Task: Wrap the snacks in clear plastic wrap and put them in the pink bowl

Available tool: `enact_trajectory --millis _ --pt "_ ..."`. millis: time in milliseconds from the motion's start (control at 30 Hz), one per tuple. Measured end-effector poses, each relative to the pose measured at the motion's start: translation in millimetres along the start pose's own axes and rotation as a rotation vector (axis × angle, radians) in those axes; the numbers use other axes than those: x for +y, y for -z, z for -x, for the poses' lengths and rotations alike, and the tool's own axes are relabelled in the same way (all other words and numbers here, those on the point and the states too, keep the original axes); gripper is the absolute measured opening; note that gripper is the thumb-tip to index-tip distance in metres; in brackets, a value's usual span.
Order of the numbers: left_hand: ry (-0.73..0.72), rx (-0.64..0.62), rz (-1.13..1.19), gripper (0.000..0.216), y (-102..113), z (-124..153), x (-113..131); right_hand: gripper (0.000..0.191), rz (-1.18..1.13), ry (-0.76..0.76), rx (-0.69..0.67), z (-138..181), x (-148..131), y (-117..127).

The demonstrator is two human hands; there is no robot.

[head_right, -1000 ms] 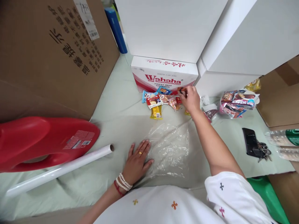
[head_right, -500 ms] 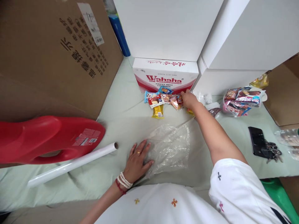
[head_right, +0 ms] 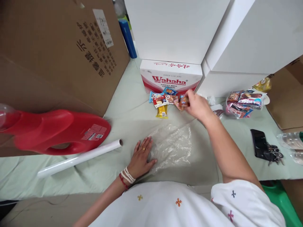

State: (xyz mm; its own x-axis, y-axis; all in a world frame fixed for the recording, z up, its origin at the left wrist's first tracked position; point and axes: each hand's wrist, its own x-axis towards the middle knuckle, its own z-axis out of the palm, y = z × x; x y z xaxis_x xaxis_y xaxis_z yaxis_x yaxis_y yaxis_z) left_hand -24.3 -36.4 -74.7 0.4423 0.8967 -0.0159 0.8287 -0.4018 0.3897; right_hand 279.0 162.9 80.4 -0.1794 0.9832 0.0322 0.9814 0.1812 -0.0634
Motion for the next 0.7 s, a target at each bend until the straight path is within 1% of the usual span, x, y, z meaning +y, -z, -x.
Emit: enact_trajectory --millis 33,100,167,233,267,300,367,433,467,500,567,633,700 --pt "0.001 0.007 0.003 0.097 -1 0 0 0.044 -0.056 0.052 -0.071 22 -15 2" --pt "-0.002 0.022 0.01 0.1 -2 0 1 0.036 -0.131 0.174 -0.237 63 -49 -6" --pt "-0.002 0.035 0.022 0.1 -3 0 1 0.036 -0.121 0.242 -0.404 95 -82 -27" --pt "0.004 0.057 0.037 0.097 -3 1 1 0.036 -0.083 0.249 -0.491 115 -105 -54" --pt "0.011 0.072 0.045 0.094 -3 2 0 0.038 -0.077 0.24 -0.513 122 -110 -65" --pt "0.02 0.089 0.053 0.09 -2 3 -1 0.043 -0.092 0.234 -0.523 127 -111 -73" --pt "0.039 0.118 0.07 0.081 0 5 -4 0.061 -0.186 0.239 -0.523 137 -102 -80" --pt "0.048 0.141 0.082 0.074 4 8 -8 0.082 -0.328 0.267 -0.481 152 -84 -75" --pt "0.043 0.147 0.083 0.071 6 9 -10 0.085 -0.395 0.293 -0.45 161 -74 -71" --pt "0.031 0.15 0.078 0.067 8 11 -13 0.084 -0.449 0.325 -0.414 173 -65 -68" --pt "-0.009 0.154 0.045 0.065 14 15 -16 0.071 -0.49 0.402 -0.348 199 -51 -68" --pt "-0.078 0.157 -0.009 0.072 22 19 -19 0.051 -0.446 0.447 -0.3 226 -44 -79" --pt "-0.218 0.133 -0.044 0.079 29 23 -18 0.031 -0.381 0.439 -0.252 246 -42 -96"
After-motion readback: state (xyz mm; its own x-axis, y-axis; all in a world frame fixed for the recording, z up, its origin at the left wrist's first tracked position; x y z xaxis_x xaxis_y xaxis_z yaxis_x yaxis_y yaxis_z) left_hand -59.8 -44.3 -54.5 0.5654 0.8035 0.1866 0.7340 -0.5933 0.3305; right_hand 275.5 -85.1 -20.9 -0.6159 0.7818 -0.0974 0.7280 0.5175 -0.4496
